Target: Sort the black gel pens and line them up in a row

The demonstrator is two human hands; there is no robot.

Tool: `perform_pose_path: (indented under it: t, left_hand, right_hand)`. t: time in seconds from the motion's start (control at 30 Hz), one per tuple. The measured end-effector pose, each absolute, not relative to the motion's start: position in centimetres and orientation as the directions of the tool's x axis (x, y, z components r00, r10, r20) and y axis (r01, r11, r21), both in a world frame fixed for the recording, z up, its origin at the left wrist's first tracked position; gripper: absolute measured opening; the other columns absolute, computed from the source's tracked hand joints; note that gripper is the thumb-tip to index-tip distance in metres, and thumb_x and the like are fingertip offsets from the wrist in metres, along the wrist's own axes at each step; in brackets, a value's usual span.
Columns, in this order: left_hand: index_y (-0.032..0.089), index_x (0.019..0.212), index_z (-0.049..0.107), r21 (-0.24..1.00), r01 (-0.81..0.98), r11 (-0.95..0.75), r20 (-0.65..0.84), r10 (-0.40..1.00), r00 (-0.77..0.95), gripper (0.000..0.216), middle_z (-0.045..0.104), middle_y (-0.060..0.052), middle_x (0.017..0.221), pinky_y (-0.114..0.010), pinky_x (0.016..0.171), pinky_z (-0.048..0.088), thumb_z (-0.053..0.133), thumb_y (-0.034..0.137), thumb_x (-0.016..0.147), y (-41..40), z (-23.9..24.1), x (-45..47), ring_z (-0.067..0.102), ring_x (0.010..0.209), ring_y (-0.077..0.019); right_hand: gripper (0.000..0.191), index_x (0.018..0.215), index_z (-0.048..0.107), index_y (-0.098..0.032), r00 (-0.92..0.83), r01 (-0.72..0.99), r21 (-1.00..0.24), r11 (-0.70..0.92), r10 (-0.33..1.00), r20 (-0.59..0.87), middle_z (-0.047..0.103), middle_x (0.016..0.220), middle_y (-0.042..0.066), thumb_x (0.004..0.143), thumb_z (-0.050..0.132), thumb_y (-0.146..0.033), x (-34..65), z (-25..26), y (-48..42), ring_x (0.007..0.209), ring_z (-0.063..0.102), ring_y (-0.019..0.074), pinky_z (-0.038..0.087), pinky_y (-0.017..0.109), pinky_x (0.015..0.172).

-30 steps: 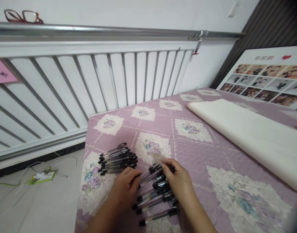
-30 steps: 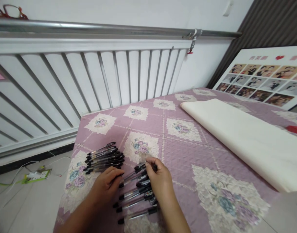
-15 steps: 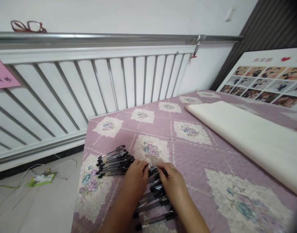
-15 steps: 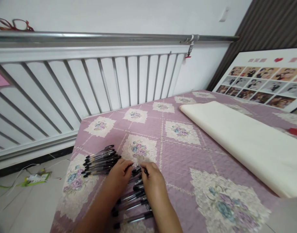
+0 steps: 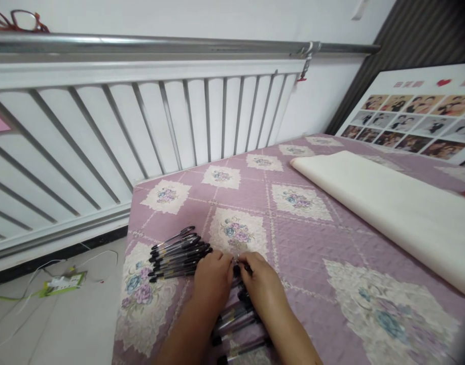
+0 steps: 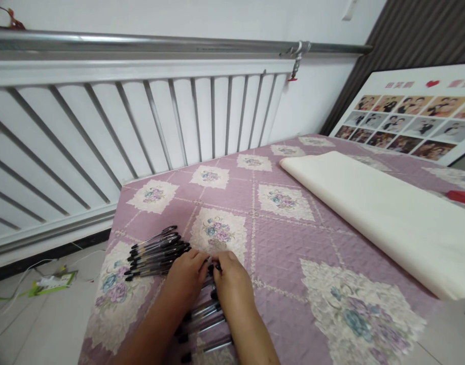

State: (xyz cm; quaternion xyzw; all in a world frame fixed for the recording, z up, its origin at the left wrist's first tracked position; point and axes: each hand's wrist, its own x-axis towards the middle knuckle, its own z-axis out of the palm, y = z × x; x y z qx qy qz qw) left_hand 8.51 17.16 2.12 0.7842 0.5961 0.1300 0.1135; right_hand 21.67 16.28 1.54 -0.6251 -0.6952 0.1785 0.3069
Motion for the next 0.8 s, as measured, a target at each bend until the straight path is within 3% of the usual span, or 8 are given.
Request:
perform_pose_path:
  t: [0.3, 0.57, 0.8]
  left_hand:
    - [0.025, 0.099, 0.059, 0.316, 0.908, -0.274, 0.043, 0.961, 0.275, 0.017, 0.060, -0.002, 0.093, -0.028, 0.077, 0.041, 0.046, 0.023, 0.089, 17.4, 0.9, 9.1, 0.055, 0.089, -0.0180]
    - [0.023, 0.106, 0.057, 0.375, 0.879, -0.296, 0.014, 0.949, 0.314, 0.021, 0.059, -0.003, 0.099, -0.028, 0.086, 0.040, 0.047, 0.020, 0.088, 17.3, 1.0, 9.4, 0.053, 0.096, -0.0175]
    - [0.023, 0.102, 0.060, 0.486, 0.818, -0.306, 0.226, 0.949, 0.221, 0.022, 0.061, -0.004, 0.096, -0.030, 0.087, 0.042, 0.043, 0.019, 0.089, 17.6, 2.0, 7.5, 0.054, 0.095, -0.0180]
  right_hand:
    - [0.018, 0.091, 0.059, -0.019, 0.071, 0.713, -0.682, 0.161, 0.952, 0.299, 0.064, 0.088, 0.007, 0.081, 0.045, -0.025, 22.8, 1.3, 16.5, 0.085, 0.061, 0.0207, 0.047, 0.034, 0.079]
    - [0.029, 0.105, 0.054, -0.019, 0.153, 0.558, -0.830, 0.012, 0.981, 0.117, 0.065, 0.098, 0.007, 0.081, 0.043, -0.031, 22.6, 2.6, 16.3, 0.091, 0.060, 0.0214, 0.048, 0.036, 0.081]
    - [0.022, 0.093, 0.062, -0.021, 0.104, 0.608, -0.778, 0.158, 0.956, 0.276, 0.063, 0.093, 0.007, 0.084, 0.044, -0.031, 22.5, 3.2, 16.3, 0.092, 0.058, 0.0217, 0.045, 0.037, 0.084]
